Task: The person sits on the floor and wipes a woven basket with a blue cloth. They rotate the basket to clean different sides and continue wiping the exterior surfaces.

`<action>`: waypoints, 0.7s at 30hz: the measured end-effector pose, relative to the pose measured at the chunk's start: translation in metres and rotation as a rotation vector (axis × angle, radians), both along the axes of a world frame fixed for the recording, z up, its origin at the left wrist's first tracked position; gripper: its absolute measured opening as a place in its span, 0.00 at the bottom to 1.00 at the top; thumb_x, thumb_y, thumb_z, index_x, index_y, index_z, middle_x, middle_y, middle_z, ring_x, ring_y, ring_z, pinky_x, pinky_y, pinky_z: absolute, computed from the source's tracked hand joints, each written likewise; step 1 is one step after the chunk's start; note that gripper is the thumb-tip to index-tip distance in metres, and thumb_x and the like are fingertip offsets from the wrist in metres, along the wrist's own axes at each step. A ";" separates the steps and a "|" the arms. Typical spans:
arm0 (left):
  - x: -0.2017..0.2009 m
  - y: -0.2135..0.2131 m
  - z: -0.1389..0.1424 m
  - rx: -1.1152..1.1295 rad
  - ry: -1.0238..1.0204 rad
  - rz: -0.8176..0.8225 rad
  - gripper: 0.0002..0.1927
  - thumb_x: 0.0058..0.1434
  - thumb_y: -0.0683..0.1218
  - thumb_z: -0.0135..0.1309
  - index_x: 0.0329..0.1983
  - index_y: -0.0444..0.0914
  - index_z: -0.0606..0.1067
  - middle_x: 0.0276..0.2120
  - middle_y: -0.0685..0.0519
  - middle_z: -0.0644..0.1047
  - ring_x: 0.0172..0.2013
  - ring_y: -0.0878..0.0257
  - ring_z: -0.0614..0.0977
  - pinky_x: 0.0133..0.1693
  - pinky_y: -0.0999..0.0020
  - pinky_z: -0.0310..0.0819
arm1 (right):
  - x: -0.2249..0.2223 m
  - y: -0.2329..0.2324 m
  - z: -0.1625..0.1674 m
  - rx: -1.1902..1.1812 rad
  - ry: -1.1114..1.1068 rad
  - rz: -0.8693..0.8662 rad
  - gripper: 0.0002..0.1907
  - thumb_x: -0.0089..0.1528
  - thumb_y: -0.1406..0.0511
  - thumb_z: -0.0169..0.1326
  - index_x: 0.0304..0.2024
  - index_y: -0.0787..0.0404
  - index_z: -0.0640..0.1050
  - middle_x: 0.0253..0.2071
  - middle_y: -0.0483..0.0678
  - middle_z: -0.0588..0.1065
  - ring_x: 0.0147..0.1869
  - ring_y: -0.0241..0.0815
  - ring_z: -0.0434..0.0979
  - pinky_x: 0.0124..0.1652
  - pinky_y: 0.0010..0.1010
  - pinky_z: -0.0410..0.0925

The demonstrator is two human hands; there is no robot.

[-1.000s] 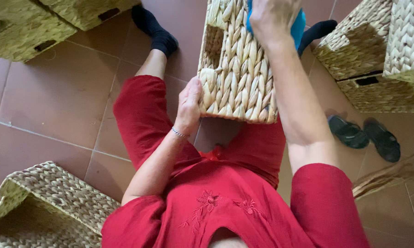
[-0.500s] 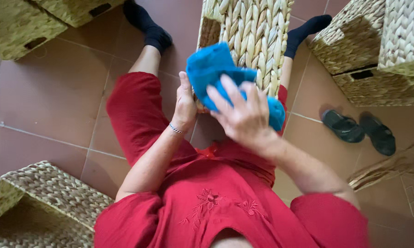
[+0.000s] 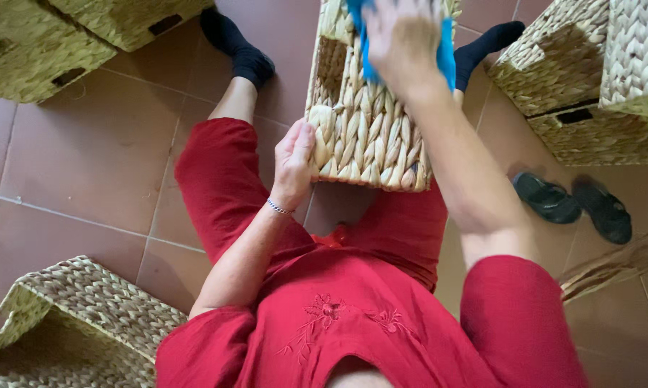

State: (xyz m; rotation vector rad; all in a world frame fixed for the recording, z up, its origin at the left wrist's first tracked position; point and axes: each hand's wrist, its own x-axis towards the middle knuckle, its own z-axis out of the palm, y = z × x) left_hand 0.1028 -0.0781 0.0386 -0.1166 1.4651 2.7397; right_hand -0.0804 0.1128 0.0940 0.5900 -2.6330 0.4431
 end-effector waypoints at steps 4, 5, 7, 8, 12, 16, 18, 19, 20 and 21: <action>-0.003 -0.005 0.001 0.042 0.003 -0.013 0.18 0.80 0.48 0.40 0.61 0.30 0.72 0.49 0.52 0.79 0.47 0.68 0.80 0.51 0.72 0.76 | 0.126 0.005 0.044 0.065 0.010 0.232 0.29 0.66 0.56 0.61 0.68 0.56 0.73 0.74 0.59 0.63 0.75 0.67 0.62 0.66 0.58 0.59; -0.004 -0.005 0.001 0.035 0.024 -0.021 0.18 0.82 0.48 0.40 0.61 0.30 0.72 0.50 0.51 0.79 0.47 0.68 0.79 0.52 0.71 0.76 | 0.154 0.009 0.051 0.046 -0.021 0.262 0.31 0.64 0.54 0.62 0.66 0.58 0.73 0.72 0.60 0.63 0.73 0.68 0.62 0.64 0.60 0.59; -0.003 -0.003 0.002 0.038 0.033 -0.035 0.18 0.82 0.48 0.40 0.62 0.30 0.72 0.51 0.50 0.78 0.49 0.67 0.79 0.53 0.70 0.76 | 0.203 0.012 0.055 0.078 -0.035 0.267 0.31 0.60 0.55 0.63 0.64 0.57 0.75 0.70 0.57 0.65 0.70 0.64 0.64 0.61 0.59 0.60; -0.002 -0.001 0.003 0.050 0.026 -0.043 0.19 0.80 0.48 0.40 0.63 0.30 0.71 0.52 0.50 0.78 0.51 0.66 0.80 0.55 0.70 0.76 | 0.214 0.015 0.055 0.131 -0.012 0.242 0.30 0.58 0.57 0.64 0.62 0.54 0.76 0.69 0.54 0.67 0.69 0.60 0.67 0.60 0.56 0.61; 0.005 0.006 0.005 0.129 0.038 -0.073 0.19 0.78 0.47 0.40 0.66 0.32 0.68 0.57 0.50 0.77 0.55 0.66 0.79 0.59 0.70 0.74 | 0.202 0.034 0.059 0.095 0.003 0.278 0.25 0.61 0.66 0.61 0.63 0.52 0.77 0.67 0.49 0.72 0.63 0.53 0.70 0.58 0.45 0.64; 0.008 0.005 0.006 0.021 -0.018 -0.083 0.19 0.78 0.46 0.41 0.66 0.31 0.68 0.55 0.50 0.77 0.52 0.67 0.79 0.55 0.71 0.75 | 0.110 0.043 0.067 0.168 0.088 0.131 0.23 0.64 0.70 0.58 0.62 0.52 0.78 0.64 0.48 0.75 0.55 0.53 0.69 0.47 0.44 0.64; 0.009 0.004 0.007 -0.022 -0.022 -0.083 0.19 0.79 0.46 0.40 0.66 0.31 0.69 0.53 0.51 0.77 0.51 0.69 0.78 0.53 0.72 0.75 | 0.056 0.054 0.051 0.052 0.245 0.098 0.23 0.62 0.70 0.57 0.61 0.55 0.79 0.59 0.50 0.78 0.52 0.56 0.72 0.46 0.47 0.66; 0.009 0.004 0.007 -0.024 -0.017 -0.073 0.19 0.80 0.46 0.40 0.66 0.30 0.69 0.53 0.51 0.77 0.50 0.69 0.78 0.53 0.72 0.74 | 0.021 0.060 0.041 0.016 0.240 0.068 0.17 0.64 0.69 0.57 0.57 0.56 0.80 0.52 0.52 0.78 0.50 0.57 0.74 0.47 0.49 0.66; 0.010 0.004 0.008 -0.026 -0.018 -0.066 0.19 0.80 0.46 0.40 0.66 0.30 0.69 0.53 0.51 0.77 0.49 0.69 0.78 0.52 0.73 0.74 | 0.005 0.066 0.026 -0.019 0.230 0.035 0.12 0.67 0.68 0.57 0.52 0.56 0.81 0.45 0.54 0.78 0.49 0.59 0.76 0.47 0.51 0.66; 0.010 0.004 0.009 -0.025 -0.020 -0.060 0.19 0.80 0.46 0.40 0.67 0.30 0.69 0.52 0.52 0.77 0.49 0.70 0.77 0.51 0.73 0.74 | 0.001 0.073 0.011 -0.044 0.206 0.024 0.11 0.67 0.67 0.57 0.52 0.57 0.81 0.46 0.55 0.78 0.50 0.60 0.75 0.48 0.51 0.66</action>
